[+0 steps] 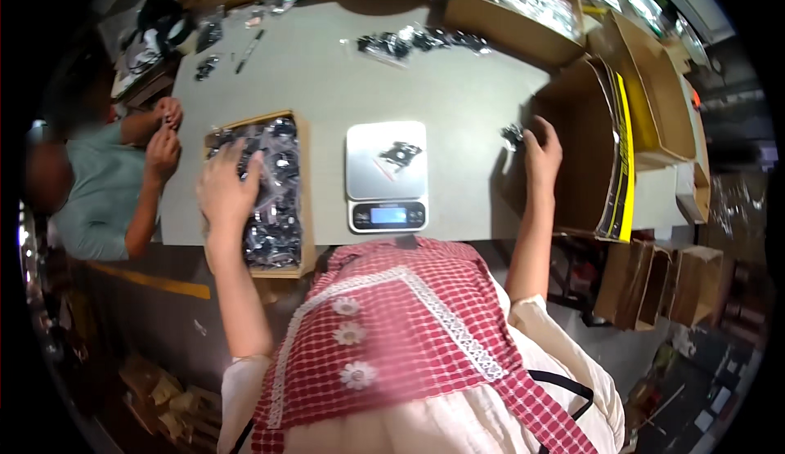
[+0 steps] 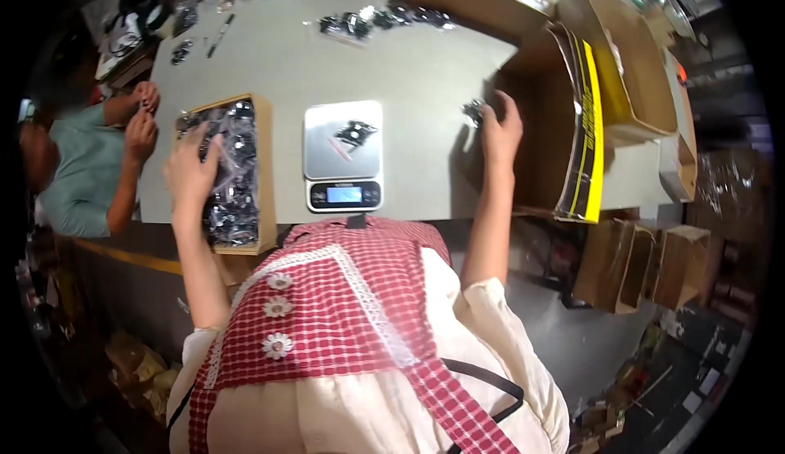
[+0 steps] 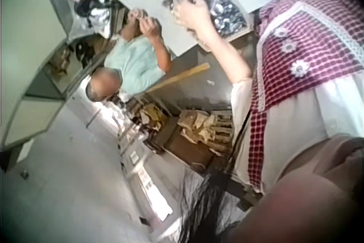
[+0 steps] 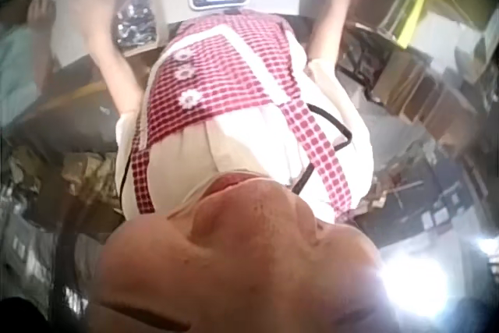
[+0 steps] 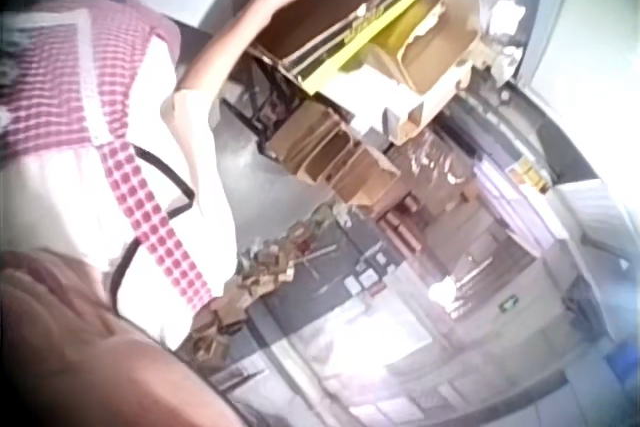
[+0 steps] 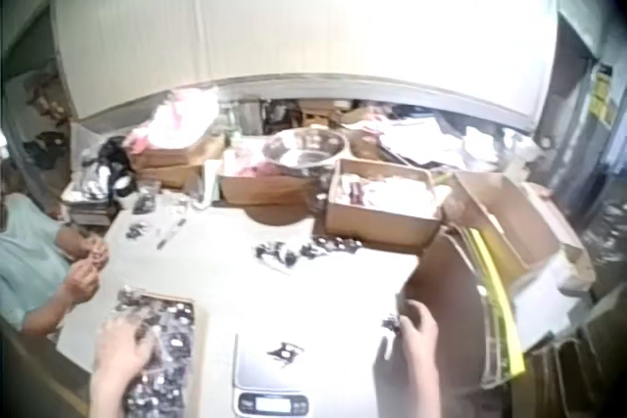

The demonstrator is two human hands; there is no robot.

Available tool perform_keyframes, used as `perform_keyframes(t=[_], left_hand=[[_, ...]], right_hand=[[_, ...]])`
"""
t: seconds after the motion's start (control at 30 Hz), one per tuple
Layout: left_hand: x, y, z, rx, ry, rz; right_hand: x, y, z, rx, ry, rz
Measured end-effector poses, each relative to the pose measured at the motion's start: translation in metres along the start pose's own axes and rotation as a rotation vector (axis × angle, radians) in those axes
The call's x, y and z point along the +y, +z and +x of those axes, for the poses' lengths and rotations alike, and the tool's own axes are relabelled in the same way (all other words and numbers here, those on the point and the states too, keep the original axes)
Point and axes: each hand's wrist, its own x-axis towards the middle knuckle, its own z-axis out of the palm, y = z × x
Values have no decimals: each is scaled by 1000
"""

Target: The person repeatedly picks small black components from a box, places them on a digital scale, and then moves them to a cardboard box. The person also handles small plastic bags containing similar components. Another person is visible across the table handling similar items.

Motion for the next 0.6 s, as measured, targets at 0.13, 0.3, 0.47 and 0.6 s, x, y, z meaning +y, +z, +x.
perform_keyframes(t=[0.13,0.3,0.47,0.6], left_hand=[[4,-7,3,126,59,200],[74,-40,14,477,290,-285],[168,35,-4,132,547,-503],[206,81,-17,-99,554,-405]], right_hand=[[17,3,1,-23,-86,-198],[28,18,-12,-75,-129,-373],[-15,14,-33,-94,4,-159],[-34,18,-44,-275,117,335]])
